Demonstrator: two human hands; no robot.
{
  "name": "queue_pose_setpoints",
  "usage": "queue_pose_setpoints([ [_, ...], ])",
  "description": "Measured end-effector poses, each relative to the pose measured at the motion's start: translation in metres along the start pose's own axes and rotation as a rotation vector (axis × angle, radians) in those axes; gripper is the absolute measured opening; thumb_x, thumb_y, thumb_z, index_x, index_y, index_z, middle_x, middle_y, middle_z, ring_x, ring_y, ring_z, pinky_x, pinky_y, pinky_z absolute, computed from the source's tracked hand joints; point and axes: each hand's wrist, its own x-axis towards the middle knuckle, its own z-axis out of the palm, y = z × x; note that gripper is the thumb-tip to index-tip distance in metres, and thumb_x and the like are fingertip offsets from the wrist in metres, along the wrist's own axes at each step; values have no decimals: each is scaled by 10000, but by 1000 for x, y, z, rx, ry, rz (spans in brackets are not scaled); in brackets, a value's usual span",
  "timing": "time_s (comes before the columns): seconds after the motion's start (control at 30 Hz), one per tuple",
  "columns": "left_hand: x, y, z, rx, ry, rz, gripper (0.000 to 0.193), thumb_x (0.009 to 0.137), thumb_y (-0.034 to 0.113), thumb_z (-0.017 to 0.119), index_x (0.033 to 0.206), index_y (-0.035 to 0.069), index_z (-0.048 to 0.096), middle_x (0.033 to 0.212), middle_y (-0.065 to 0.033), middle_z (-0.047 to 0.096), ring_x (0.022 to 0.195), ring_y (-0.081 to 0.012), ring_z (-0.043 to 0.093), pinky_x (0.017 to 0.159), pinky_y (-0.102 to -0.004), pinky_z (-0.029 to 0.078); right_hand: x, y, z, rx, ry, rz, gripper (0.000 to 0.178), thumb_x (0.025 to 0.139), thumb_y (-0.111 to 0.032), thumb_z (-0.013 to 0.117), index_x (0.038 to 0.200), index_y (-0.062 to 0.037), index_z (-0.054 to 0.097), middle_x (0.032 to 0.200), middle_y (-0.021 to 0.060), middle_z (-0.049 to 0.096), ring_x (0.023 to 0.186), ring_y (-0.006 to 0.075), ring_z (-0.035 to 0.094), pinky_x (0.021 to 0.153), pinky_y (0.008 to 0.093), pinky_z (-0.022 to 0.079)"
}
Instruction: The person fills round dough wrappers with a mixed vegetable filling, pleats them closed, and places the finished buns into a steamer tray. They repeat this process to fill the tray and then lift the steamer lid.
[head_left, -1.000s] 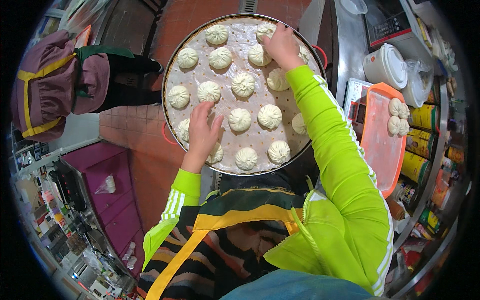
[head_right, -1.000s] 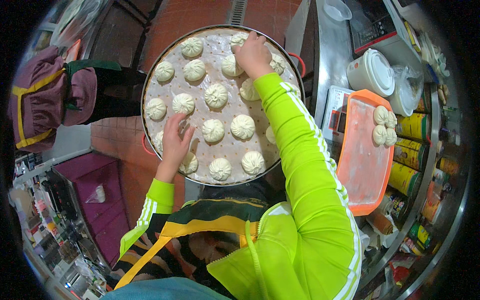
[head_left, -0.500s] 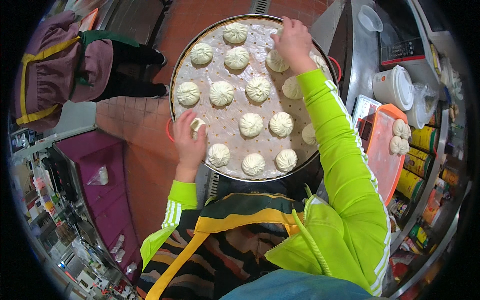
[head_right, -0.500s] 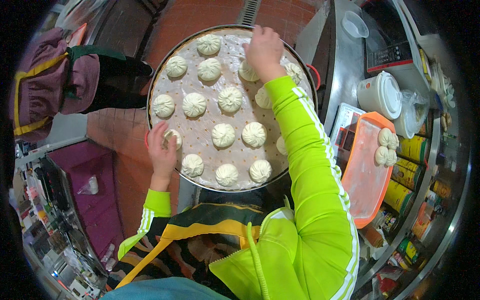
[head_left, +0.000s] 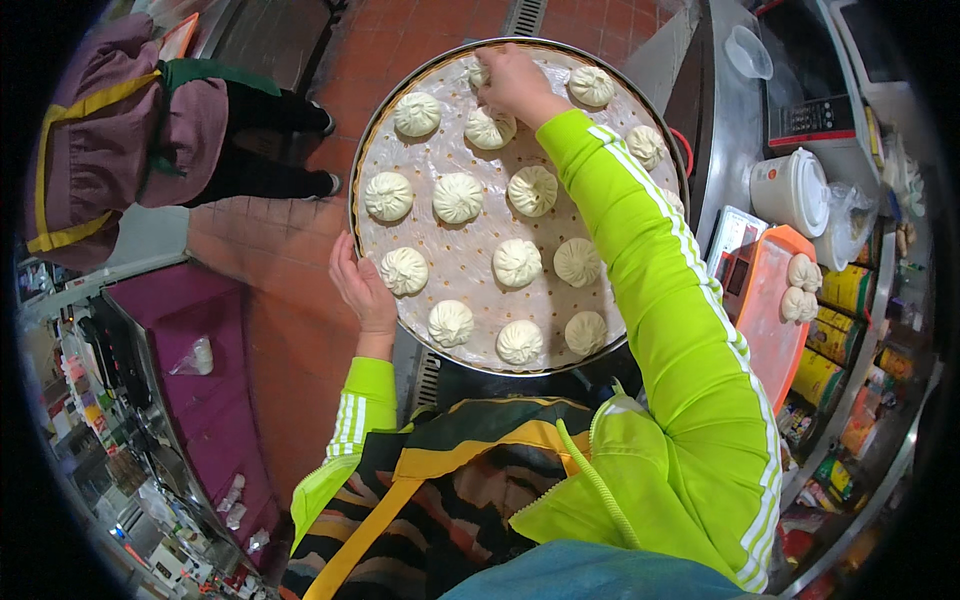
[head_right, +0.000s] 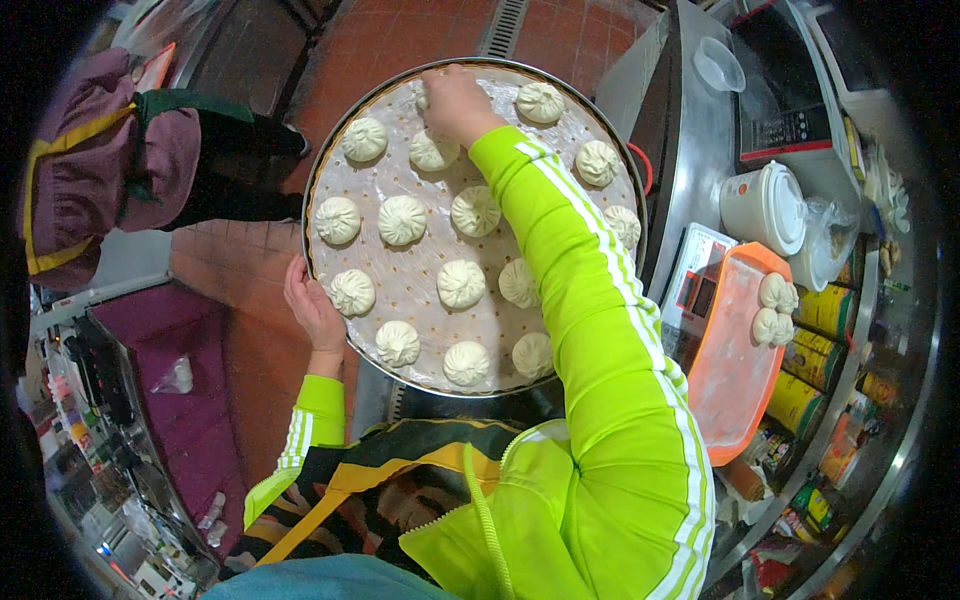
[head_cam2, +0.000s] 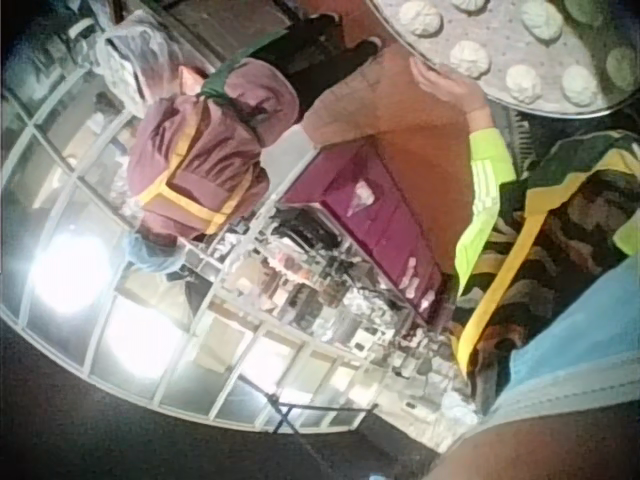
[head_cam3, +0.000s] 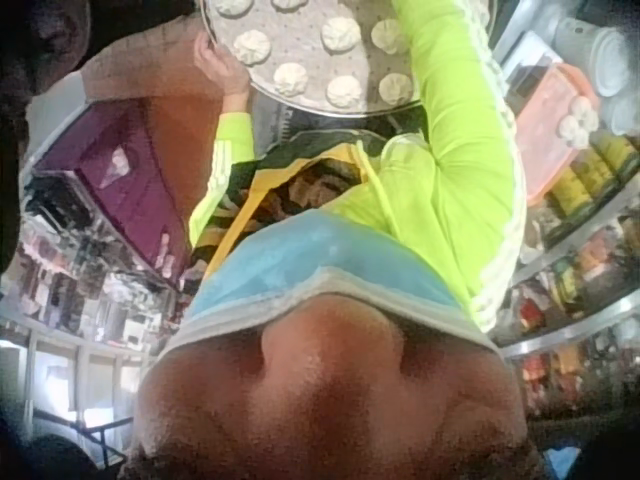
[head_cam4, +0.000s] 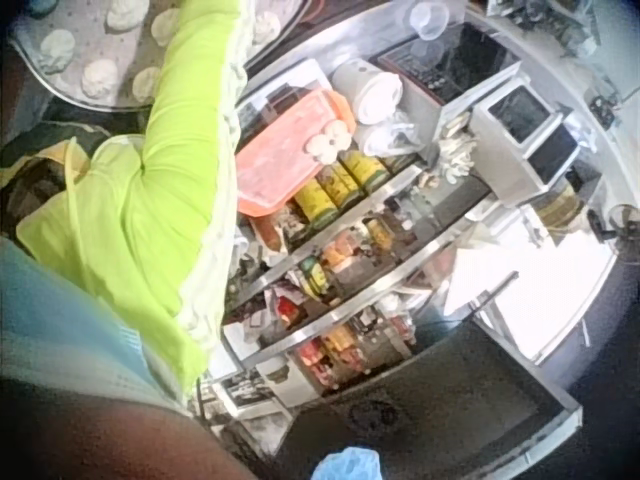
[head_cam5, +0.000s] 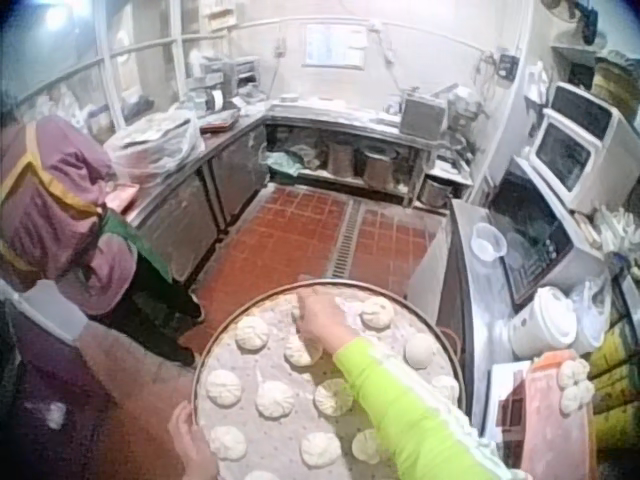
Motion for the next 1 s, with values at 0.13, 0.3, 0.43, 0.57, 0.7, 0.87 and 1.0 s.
queue_pose_setpoints([
  [0.13,2,-6,-3,6,-50,39,426,1055,269,434,1346,-30,517,1381,-206,545,1259,-383,491,1090,-476,358,-1,12,0,5,19,-22,522,824,-212,732,1318,-103,600,1238,222,593,1201,420,568,968,495,518],
  [0.3,-4,-8,1,-27,-15,6,417,1060,269,432,1347,-21,517,1382,-202,547,1261,-383,491,1087,-478,360,-29,40,-24,-18,379,45,621,831,-366,751,1364,-100,573,1284,241,586,1209,399,568,1021,475,483],
  [0.43,-2,-7,-1,4,-21,35,408,1052,246,438,1350,-22,514,1379,-202,550,1258,-383,492,1087,-479,359,-58,67,-59,-204,289,436,660,798,-410,770,1338,-79,584,1327,256,565,1211,406,582,1001,477,508],
  [0.57,-4,-8,-1,25,-20,49,390,1035,202,446,1347,-21,516,1376,-200,552,1252,-382,494,1084,-477,362,-57,78,-50,-112,144,450,674,778,-397,775,1324,-49,589,1307,278,572,1128,436,638,932,479,545],
  [0.7,-9,-1,1,27,-24,24,381,1024,175,448,1348,-15,516,1374,-198,551,1249,-381,496,1082,-475,363,-48,78,-47,-61,215,412,725,762,-419,788,1385,-108,586,1244,248,635,1144,393,636,957,468,528],
  [0.87,-14,0,-2,27,-29,-2,369,1018,152,450,1345,-5,518,1369,-198,553,1244,-379,500,1080,-475,367,-48,62,-40,-241,352,250,696,786,-388,792,1383,-102,577,1249,211,616,1139,371,616,948,466,521],
  [1.0,-7,0,-2,22,-36,6,360,1016,142,455,1338,-4,521,1364,-199,554,1246,-380,501,1081,-476,367,-37,38,-28,-71,269,-96,658,794,-326,797,1378,-119,571,1290,205,592,1135,391,604,944,496,519],
])
